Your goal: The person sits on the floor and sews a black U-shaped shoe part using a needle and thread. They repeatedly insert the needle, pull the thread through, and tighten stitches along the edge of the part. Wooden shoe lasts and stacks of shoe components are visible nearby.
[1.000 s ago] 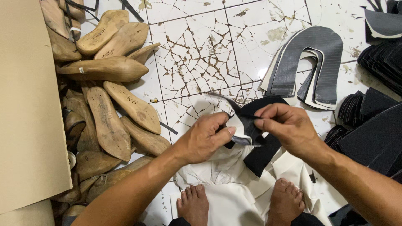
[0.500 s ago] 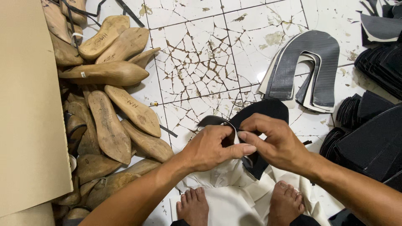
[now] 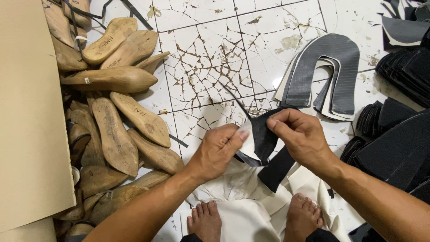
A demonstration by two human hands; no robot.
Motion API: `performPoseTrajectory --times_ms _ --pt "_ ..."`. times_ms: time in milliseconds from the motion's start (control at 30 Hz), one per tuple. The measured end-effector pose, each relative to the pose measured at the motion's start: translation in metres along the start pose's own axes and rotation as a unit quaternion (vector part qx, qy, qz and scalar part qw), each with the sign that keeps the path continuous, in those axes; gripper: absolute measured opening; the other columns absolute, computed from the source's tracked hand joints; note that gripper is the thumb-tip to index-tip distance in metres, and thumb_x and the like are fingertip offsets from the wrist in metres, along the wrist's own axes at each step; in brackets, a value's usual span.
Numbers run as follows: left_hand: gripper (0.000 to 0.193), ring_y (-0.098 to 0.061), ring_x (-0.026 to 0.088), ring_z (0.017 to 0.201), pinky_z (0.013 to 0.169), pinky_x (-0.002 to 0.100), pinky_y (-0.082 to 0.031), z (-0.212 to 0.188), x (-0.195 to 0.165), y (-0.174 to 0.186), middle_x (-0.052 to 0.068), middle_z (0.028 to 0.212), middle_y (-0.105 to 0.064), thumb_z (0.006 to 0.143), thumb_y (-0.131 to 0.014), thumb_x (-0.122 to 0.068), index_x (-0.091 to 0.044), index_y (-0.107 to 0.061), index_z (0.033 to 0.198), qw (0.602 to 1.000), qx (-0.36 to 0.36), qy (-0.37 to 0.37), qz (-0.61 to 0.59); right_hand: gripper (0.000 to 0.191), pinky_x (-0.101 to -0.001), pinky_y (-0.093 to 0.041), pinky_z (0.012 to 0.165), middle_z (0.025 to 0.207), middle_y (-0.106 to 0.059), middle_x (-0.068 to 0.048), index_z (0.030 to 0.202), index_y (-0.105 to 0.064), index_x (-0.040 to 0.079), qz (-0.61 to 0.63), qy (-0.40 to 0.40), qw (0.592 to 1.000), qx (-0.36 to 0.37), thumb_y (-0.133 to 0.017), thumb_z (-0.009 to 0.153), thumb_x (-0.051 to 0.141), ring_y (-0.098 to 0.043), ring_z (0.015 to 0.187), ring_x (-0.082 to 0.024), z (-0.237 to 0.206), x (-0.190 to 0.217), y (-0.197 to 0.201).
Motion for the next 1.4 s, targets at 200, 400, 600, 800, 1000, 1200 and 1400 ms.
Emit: performPoseTrajectory --times_ms 200,400,600,800,1000,1200,1400 --pt "0.042 -0.039 0.011 0.064 0.056 0.032 -0.039 -0.004 -0.012 0.000 0.003 0.068 -0.043 0.107 -0.056 -0.027 -0.001 -0.048 0.075 0.999 -0.048 -0.019 -0.017 0.020 -0.0240 -0.055 0.065 0.078 -0.068 -0.002 0.098 -0.069 0.001 -0.037 -0.027 0.999 -0.016 -0.062 0.097 0.020 -0.063 0.071 -0.008 -0.009 0.008 -0.002" --pt "0.043 -0.040 0.011 0.060 0.054 0.032 -0.037 -0.002 -0.019 0.002 0.003 0.067 -0.045 0.106 -0.058 -0.029 0.000 -0.048 0.076 0.989 -0.123 -0.063 0.053 0.026 -0.0262 -0.031 0.049 0.064 -0.048 -0.001 0.081 -0.062 0.005 -0.171 -0.117 0.974 0.088 -0.074 0.090 0.027 -0.039 0.058 -0.008 -0.025 0.005 -0.023" --pt "0.038 -0.046 0.009 0.060 0.051 0.030 -0.041 0.000 -0.006 -0.005 0.002 0.064 -0.052 0.101 -0.065 -0.033 -0.003 -0.057 0.078 0.994 -0.063 0.082 -0.037 0.021 -0.0244 -0.039 0.052 0.070 -0.053 0.001 0.084 -0.064 0.005 -0.060 -0.002 0.991 0.122 -0.073 0.094 0.021 -0.046 0.062 -0.006 -0.021 0.009 -0.026" --pt "0.042 -0.073 0.012 0.071 0.067 0.026 -0.062 0.004 0.021 -0.016 0.004 0.077 -0.076 0.095 -0.066 -0.041 0.000 -0.076 0.094 0.957 0.073 0.240 -0.146 0.015 -0.0294 -0.061 0.074 0.084 -0.074 -0.008 0.092 -0.071 0.003 0.035 -0.044 0.985 0.162 -0.070 0.093 0.018 -0.070 0.080 -0.012 -0.017 -0.002 -0.028" --pt "0.036 -0.067 0.011 0.074 0.068 0.031 -0.058 0.005 0.024 -0.008 0.005 0.084 -0.074 0.095 -0.069 -0.035 0.001 -0.074 0.099 0.969 0.079 0.166 -0.163 0.018 -0.0296 -0.059 0.064 0.073 -0.075 -0.009 0.088 -0.067 0.001 0.011 -0.093 0.991 0.097 -0.074 0.090 0.017 -0.071 0.067 -0.015 -0.003 -0.020 -0.009" --pt "0.029 -0.070 0.011 0.078 0.071 0.030 -0.059 0.009 0.021 0.001 0.003 0.089 -0.075 0.091 -0.069 -0.027 -0.001 -0.069 0.105 0.964 0.082 0.190 -0.164 0.012 -0.0288 -0.057 0.059 0.069 -0.071 -0.008 0.088 -0.069 0.002 0.012 -0.068 0.995 0.068 -0.075 0.087 0.012 -0.067 0.062 -0.014 0.012 -0.020 0.022" --pt "0.032 -0.069 0.011 0.076 0.071 0.030 -0.059 0.011 0.021 -0.003 0.004 0.085 -0.074 0.092 -0.070 -0.030 0.001 -0.073 0.100 0.967 0.108 0.202 -0.109 0.018 -0.0261 -0.056 0.060 0.078 -0.072 -0.005 0.093 -0.067 0.003 0.008 -0.080 0.992 0.099 -0.077 0.085 0.014 -0.066 0.069 -0.011 0.005 -0.015 0.012"
Point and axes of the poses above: each hand's wrist, its own z-axis towards the middle knuckle, its own y-axis out of the back of the hand, x = y × z, the point moved 4 cm from there along z, towards the middle knuckle
